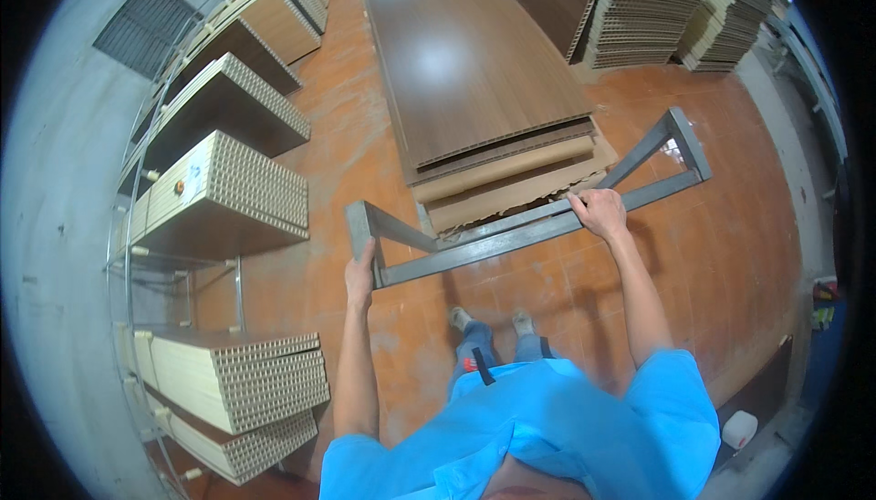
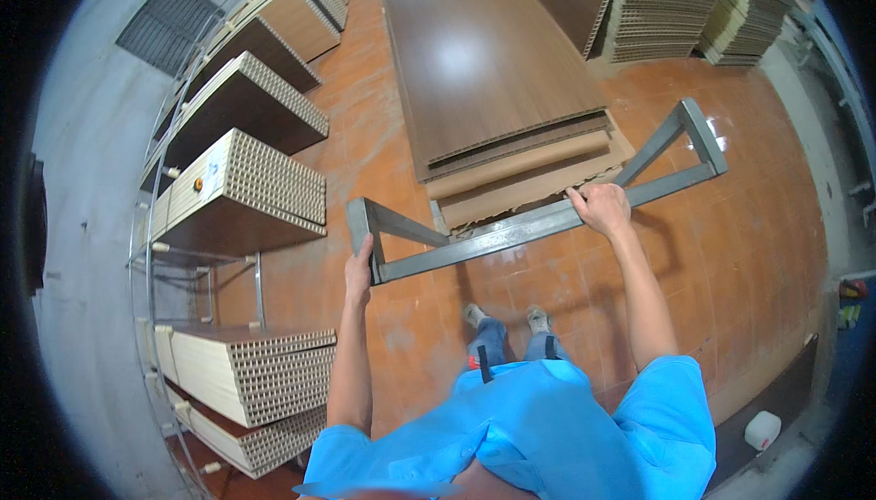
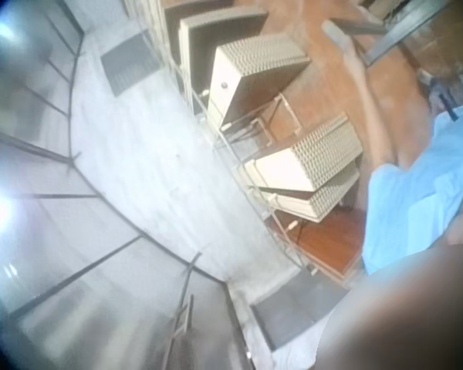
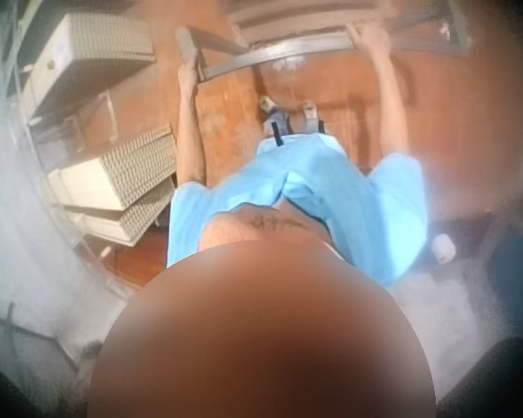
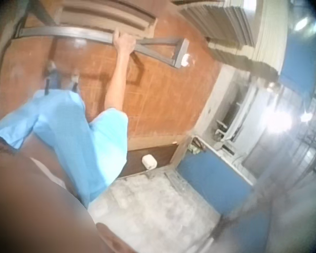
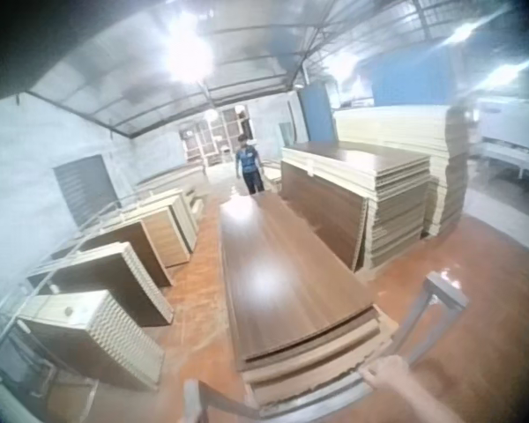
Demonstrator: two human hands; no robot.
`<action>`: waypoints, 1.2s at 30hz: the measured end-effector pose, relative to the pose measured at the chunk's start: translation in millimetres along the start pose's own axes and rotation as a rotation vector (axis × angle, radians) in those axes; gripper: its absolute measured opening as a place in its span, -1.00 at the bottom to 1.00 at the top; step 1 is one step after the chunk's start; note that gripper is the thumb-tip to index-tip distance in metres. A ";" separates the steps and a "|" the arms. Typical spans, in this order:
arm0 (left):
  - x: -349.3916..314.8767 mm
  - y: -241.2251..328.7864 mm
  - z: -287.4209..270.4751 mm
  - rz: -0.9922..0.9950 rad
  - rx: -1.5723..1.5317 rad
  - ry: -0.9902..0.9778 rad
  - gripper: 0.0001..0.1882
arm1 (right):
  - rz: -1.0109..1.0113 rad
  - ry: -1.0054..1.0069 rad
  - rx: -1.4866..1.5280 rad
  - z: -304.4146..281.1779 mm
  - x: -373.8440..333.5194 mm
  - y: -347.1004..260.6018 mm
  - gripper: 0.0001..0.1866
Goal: The person measures a large wood panel with a tape measure and marks it with a pen. They then move a metal frame and lift the panel to place it on a stack. The person repeats the measuring process on another panel.
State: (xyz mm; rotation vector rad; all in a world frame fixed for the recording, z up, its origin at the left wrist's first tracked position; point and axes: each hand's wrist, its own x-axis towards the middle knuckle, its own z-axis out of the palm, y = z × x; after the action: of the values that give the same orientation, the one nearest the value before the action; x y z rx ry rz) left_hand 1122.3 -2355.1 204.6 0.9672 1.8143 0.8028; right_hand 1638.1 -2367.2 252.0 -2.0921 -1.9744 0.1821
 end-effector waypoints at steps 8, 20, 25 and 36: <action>-30.7 -45.9 29.9 -0.027 0.121 0.207 -0.15 | -0.122 0.120 0.101 32.7 -23.2 42.6 -0.57; -66.4 -88.0 63.7 0.085 -0.007 0.153 -0.23 | 0.097 0.168 0.194 83.7 -43.5 79.4 -0.49; -78.1 -109.4 80.6 0.363 -0.174 0.244 -0.20 | 0.225 0.248 0.170 106.6 -52.7 98.3 -0.37; -125.0 -110.9 87.8 -0.061 -0.047 0.077 -0.02 | 0.260 0.078 0.171 113.6 -69.7 148.3 -0.32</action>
State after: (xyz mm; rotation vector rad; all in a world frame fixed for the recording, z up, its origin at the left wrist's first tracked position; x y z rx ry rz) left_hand 1207.4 -2506.1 129.8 0.8578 1.8734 0.8516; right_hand 1745.7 -2431.6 96.9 -2.1989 -1.5790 0.3021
